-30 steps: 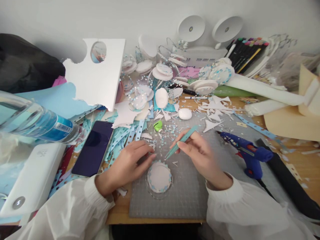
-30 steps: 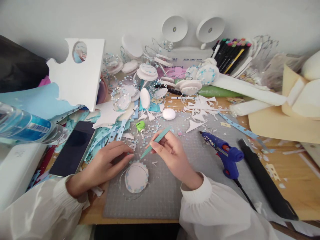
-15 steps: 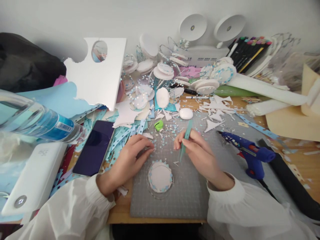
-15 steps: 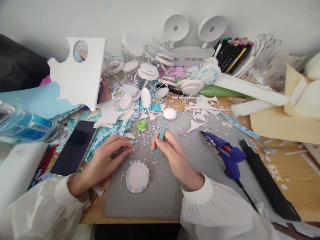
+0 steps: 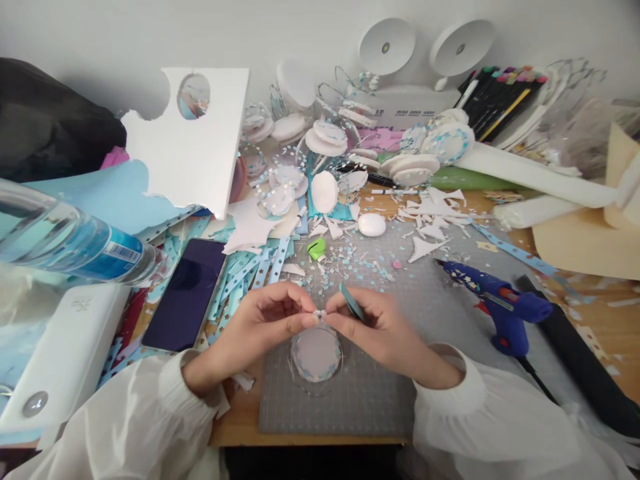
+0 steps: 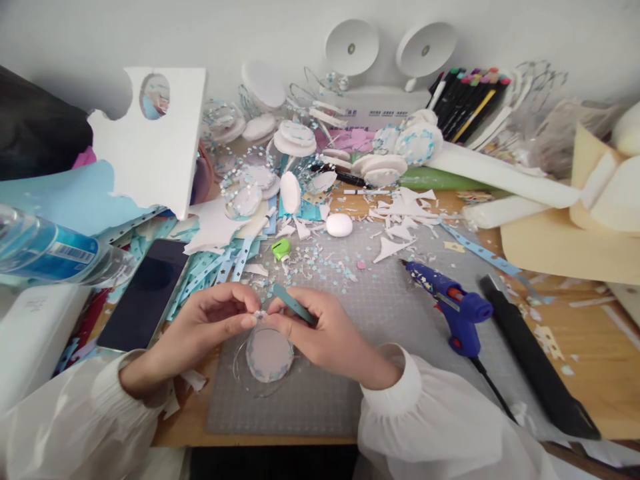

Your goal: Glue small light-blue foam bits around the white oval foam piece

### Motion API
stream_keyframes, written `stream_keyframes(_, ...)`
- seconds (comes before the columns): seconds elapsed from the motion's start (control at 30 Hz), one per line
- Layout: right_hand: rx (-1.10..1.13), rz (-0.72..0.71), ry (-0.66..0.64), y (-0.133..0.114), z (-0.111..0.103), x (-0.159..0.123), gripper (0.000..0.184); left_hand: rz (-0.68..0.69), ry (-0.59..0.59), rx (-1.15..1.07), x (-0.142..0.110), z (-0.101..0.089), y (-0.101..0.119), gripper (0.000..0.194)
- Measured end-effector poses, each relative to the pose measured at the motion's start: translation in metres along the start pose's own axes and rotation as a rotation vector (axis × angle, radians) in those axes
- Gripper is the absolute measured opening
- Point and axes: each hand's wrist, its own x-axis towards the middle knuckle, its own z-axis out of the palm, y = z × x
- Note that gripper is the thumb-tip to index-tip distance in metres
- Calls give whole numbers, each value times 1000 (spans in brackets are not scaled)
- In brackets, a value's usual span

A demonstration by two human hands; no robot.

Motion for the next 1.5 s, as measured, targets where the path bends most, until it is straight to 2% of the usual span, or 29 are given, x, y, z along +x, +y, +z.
stream_keyframes(0.17, 178, 12, -86, 0, -3, 0, 24, -55, -57, -80, -2, -2, 0, 2)
stream_keyframes(0.37, 394, 45, -166, 5, -2, 0, 23, -30, -76, -50, -4, -1, 2, 3)
stream_keyframes(0.43, 383, 45, -180, 5, -1, 0, 24, -4, -84, -18, -4, -1, 4, 3)
stream_keyframes(0.53, 199, 4, -121, 5, 0, -3, 22, 63, -88, 42, -4, -1, 4, 3)
stream_keyframes(0.6, -9, -99, -28, 7, 0, -4, 16, 131, -86, 94, -4, -2, 3, 1)
stream_keyframes(0.7, -355, -416, 108, 13, -1, -6, 4, 250, -60, 166, -2, -3, 0, 7)
stream_keyframes(0.77, -589, -640, 184, 16, -3, -7, 7, 294, -18, 174, -1, -2, -1, 9)
stream_keyframes(0.83, -775, -793, 224, 18, -7, -8, 12, 276, 5, 150, -1, -1, -2, 10)
stream_keyframes(1.0, -973, -958, 157, 14, -14, -9, 16, 139, -77, 149, -2, 0, -2, 4)
stream_keyframes(1.17, -1043, -1103, 137, 5, -15, -10, 19, 115, -96, 117, -4, -1, -4, 10)
stream_keyframes(1.27, -1039, -1124, 126, 2, -13, -10, 19, 117, -120, 114, -4, 0, -2, 15)
stream_keyframes(1.33, -1000, -1081, 132, 4, -12, -10, 18, 128, -121, 129, -4, 0, -1, 13)
stream_keyframes(1.4, -902, -939, 187, 6, -10, -9, 12, 149, -98, 140, -4, 0, 1, 10)
stream_keyframes(1.47, -730, -738, 258, 9, -10, -7, 4, 170, -49, 136, -4, 0, 2, 11)
stream_keyframes(1.5, -636, -639, 270, 10, -11, -7, 7, 174, -17, 130, -3, -1, 2, 11)
